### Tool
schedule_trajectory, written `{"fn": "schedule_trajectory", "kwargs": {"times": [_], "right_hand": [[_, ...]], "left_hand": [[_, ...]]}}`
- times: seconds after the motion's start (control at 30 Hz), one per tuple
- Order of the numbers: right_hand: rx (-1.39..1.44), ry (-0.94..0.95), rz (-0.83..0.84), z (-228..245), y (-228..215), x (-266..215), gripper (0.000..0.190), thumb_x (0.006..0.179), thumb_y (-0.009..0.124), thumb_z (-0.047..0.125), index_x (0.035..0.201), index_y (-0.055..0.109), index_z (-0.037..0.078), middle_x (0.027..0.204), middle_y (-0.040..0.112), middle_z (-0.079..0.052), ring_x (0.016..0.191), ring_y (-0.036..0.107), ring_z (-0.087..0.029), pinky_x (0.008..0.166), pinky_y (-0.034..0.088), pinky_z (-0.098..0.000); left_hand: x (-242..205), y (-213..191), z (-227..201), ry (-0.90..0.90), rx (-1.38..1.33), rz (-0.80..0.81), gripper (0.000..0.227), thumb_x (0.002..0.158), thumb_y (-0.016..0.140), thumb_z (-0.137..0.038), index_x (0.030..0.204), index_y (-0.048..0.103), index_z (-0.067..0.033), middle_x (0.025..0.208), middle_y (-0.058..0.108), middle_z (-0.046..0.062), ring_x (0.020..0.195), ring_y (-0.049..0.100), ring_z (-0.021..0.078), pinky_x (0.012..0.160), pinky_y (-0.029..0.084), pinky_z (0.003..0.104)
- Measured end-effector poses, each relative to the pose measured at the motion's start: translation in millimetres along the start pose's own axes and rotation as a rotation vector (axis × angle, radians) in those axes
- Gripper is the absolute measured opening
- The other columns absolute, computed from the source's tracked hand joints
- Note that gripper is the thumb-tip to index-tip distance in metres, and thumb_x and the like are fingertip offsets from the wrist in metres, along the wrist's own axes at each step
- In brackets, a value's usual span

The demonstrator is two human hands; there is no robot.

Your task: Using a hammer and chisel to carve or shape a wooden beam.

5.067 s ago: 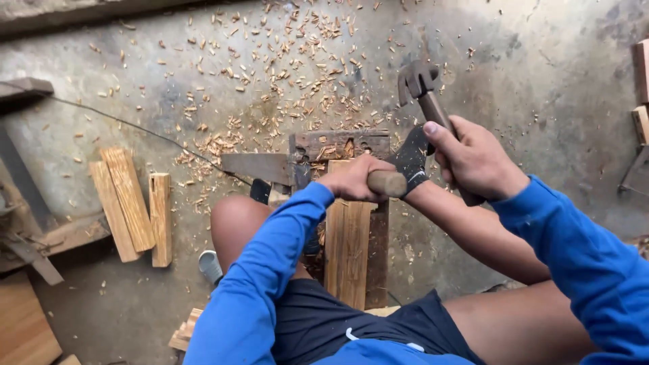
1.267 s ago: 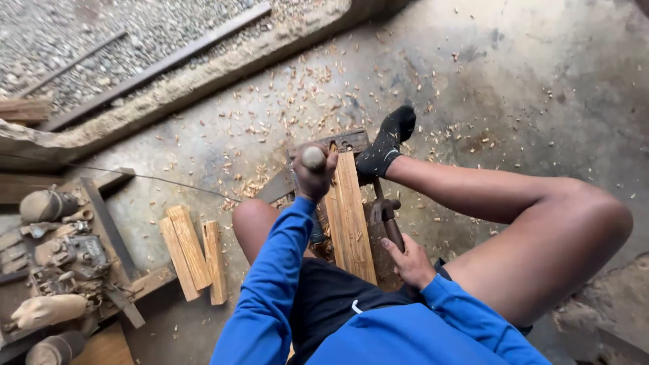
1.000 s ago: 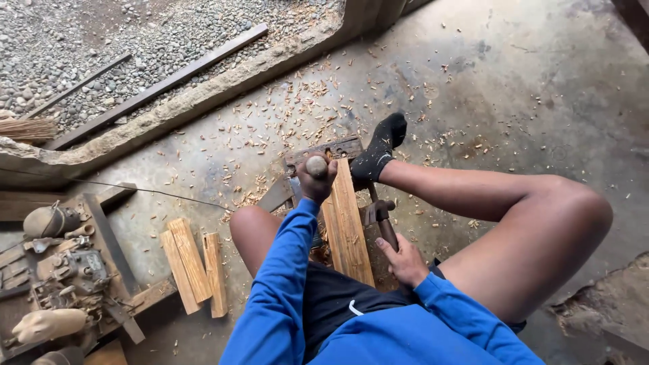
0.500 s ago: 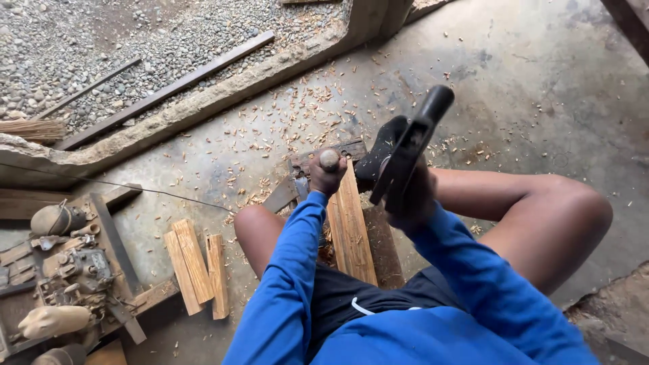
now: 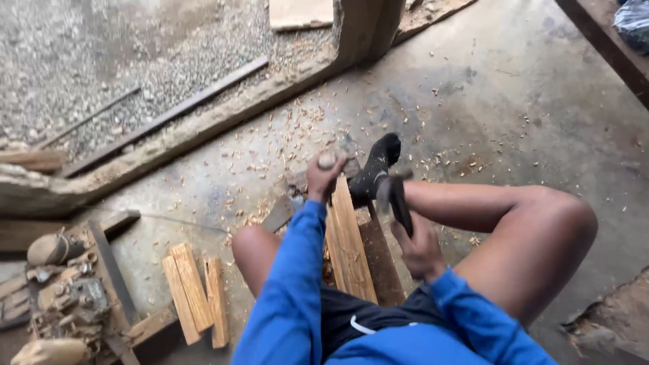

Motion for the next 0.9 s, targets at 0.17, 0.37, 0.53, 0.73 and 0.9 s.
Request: {"fn": "schedule_trajectory", "kwargs": {"times": [0.17,0.37,0.53,0.73,0.9], "right_hand": [[0.152,0.582,0.125,-116.8,34.8,-77.4,0.047,0.094,0.058,0.052,0.105,0.063,0.006,0.056,0.061,-0.009,0.046,0.059,-0.014,0.044,0.046,-0.0340],[0.253,0.552,0.117,-105.0,36.8,-62.2,0.049,0.092,0.059,0.054,0.105,0.065,0.007,0.055,0.059,-0.005,0.046,0.059,-0.014,0.044,0.046,-0.0329],[0.380,0.432,0.088,-94.1,44.9,-46.3,0.046,0.092,0.060,0.053,0.104,0.061,0.008,0.056,0.058,-0.003,0.046,0.059,-0.013,0.043,0.046,-0.0310],[0.425,0.509,0.122,-105.6,61.0,-61.0,0.051,0.096,0.061,0.053,0.097,0.061,0.002,0.058,0.058,-0.003,0.047,0.060,-0.012,0.044,0.046,-0.0305],[0.410,0.394,0.132,-70.4,48.9,-43.5,0.049,0.094,0.060,0.053,0.108,0.063,0.006,0.057,0.059,-0.002,0.047,0.060,-0.011,0.044,0.047,-0.0287]], "left_hand": [[-98.4,-19.5,-29.3,0.324,0.241,-0.133,0.020,0.080,0.084,-0.012,0.090,0.067,-0.0077,0.079,0.068,0.004,0.073,0.065,0.0105,0.069,0.056,0.027],[-148.4,-24.7,-13.6,0.491,0.096,0.027,0.018,0.081,0.078,-0.004,0.091,0.064,-0.0089,0.088,0.065,0.007,0.084,0.064,0.0207,0.076,0.053,0.034],[-206.3,-3.5,-53.3,0.646,0.517,0.331,0.026,0.072,0.078,0.000,0.091,0.063,-0.0082,0.109,0.069,0.013,0.124,0.060,0.0375,0.106,0.045,0.052],[-155.6,-39.2,-32.2,0.393,0.289,0.030,0.018,0.083,0.076,-0.001,0.096,0.067,-0.0089,0.105,0.072,0.010,0.111,0.066,0.0265,0.095,0.055,0.039],[-80.4,-61.5,-29.9,0.116,0.187,-0.039,0.017,0.083,0.079,-0.005,0.093,0.066,-0.0091,0.089,0.072,0.003,0.082,0.070,0.0135,0.077,0.058,0.030]]}}
Point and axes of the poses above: each hand's wrist, its own x-axis towards the middle knuckle, its own y-axis out of the palm, z = x × y, the point moved 7 cm from there along x, towards the middle knuckle
